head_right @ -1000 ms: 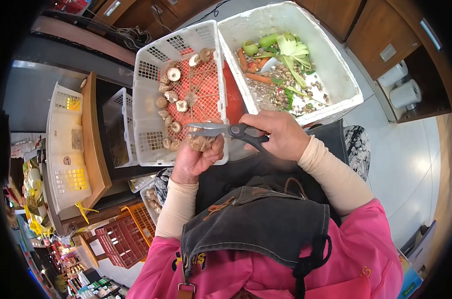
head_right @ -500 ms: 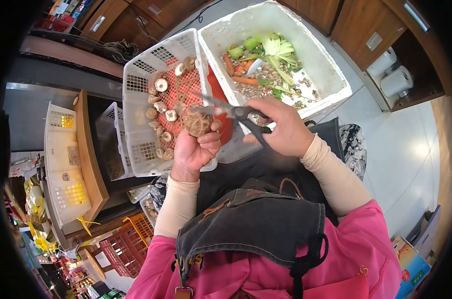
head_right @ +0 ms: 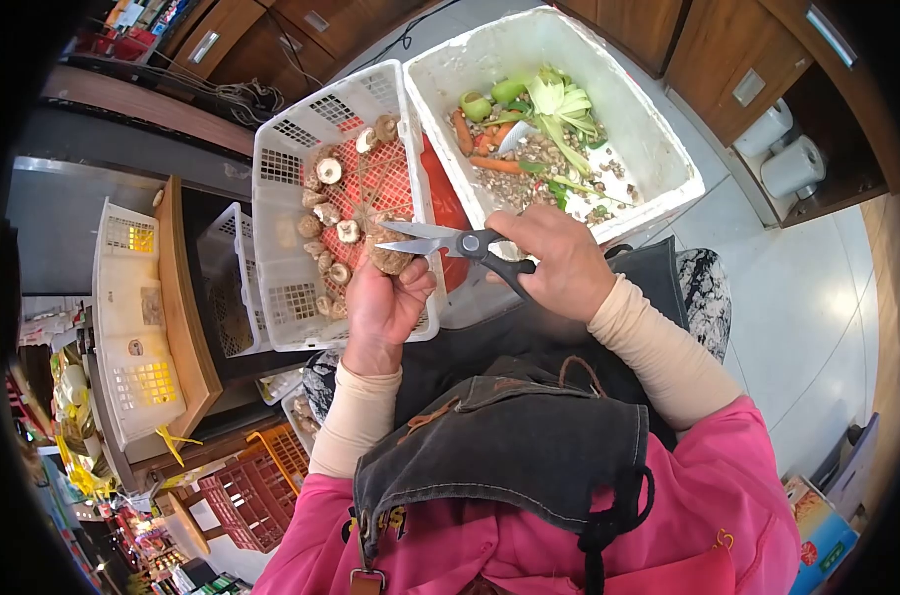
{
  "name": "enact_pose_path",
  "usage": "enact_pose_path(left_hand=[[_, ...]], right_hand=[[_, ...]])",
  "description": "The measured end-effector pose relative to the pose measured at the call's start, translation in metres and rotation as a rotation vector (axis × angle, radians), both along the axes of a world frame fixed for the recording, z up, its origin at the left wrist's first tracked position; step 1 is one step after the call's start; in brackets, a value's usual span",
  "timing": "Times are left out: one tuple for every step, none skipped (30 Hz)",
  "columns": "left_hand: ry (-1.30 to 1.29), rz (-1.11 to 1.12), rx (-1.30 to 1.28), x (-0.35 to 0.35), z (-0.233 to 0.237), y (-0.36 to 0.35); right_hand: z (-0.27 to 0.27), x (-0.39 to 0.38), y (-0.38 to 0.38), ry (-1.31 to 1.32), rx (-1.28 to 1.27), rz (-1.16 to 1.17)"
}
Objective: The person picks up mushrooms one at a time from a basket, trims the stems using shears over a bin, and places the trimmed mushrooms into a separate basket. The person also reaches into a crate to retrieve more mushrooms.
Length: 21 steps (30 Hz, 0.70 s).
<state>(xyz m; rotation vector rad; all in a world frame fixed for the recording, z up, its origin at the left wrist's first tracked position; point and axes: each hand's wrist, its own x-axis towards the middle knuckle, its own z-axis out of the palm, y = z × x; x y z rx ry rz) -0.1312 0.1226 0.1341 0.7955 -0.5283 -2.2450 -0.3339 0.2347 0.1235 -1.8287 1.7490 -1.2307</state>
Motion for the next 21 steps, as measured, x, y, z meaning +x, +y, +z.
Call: enact_pose_path(left_hand=[[0.016,0.009,-0.001,-0.001,0.0,0.001],[0.033,0.017,-0.002,-0.001,0.0,0.002],[0.05,0.026,-0.004,-0.001,0.0,0.002],[0.033,0.025,-0.013,-0.002,0.001,0.003],[0.018,0.022,-0.022,-0.003,0.005,0.004],[0.003,0.019,-0.031,-0.005,0.007,0.005],[0.008,0.007,-0.043,-0.004,0.005,0.004],[0.012,-0.002,-0.054,-0.004,0.001,0.001],[0.016,-0.013,-0.065,-0.004,0.002,0.0],[0.017,-0.027,-0.055,-0.005,0.004,-0.001],[0.017,-0.041,-0.045,-0.007,0.008,-0.002],[0.02,-0.052,-0.035,-0.008,0.012,-0.002],[0.021,-0.036,-0.083,-0.005,0.01,-0.003],[0.02,-0.018,-0.13,0.001,0.006,-0.005],[0.019,0.002,-0.177,0.007,0.005,-0.007],[-0.053,0.079,-0.213,0.016,0.01,-0.007],[-0.128,0.157,-0.248,0.03,0.018,-0.004],[-0.206,0.238,-0.281,0.047,0.024,-0.001],[-0.29,0.33,-0.317,0.071,0.026,0.002],[-0.379,0.425,-0.352,0.1,0.027,0.007],[-0.46,0.513,-0.366,0.137,0.024,0.01]], right_hand=[[-0.001,0.002,0.0,-0.004,-0.012,0.002],[-0.003,0.004,0.0,-0.015,0.002,-0.001],[-0.005,0.006,0.001,-0.025,0.016,-0.004],[-0.008,0.008,0.001,-0.035,0.029,-0.008],[-0.011,0.009,0.0,-0.009,0.002,-0.017],[-0.015,0.01,-0.001,0.017,-0.027,-0.027],[-0.016,0.01,-0.001,0.043,-0.055,-0.036],[-0.017,0.009,-0.001,0.0,-0.025,-0.015],[-0.016,0.008,-0.001,-0.042,0.004,0.005],[-0.016,0.008,0.0,-0.085,0.033,0.024],[-0.02,0.011,0.002,-0.248,0.081,-0.021],[-0.024,0.017,0.003,-0.407,0.129,-0.064],[-0.025,0.02,0.003,-0.566,0.177,-0.102],[-0.024,0.015,0.0,-0.771,0.214,-0.115],[-0.024,0.007,-0.004,-0.799,0.271,-0.171],[-0.026,-0.005,-0.006,-0.828,0.328,-0.227],[-0.033,-0.013,-0.009,-0.851,0.297,-0.238],[-0.04,-0.018,-0.012,-0.822,0.26,-0.26],[-0.041,-0.019,-0.014,-0.8,0.215,-0.288],[-0.039,-0.018,-0.016,-0.779,0.172,-0.312],[-0.037,-0.018,-0.016,-0.815,0.229,-0.314]])
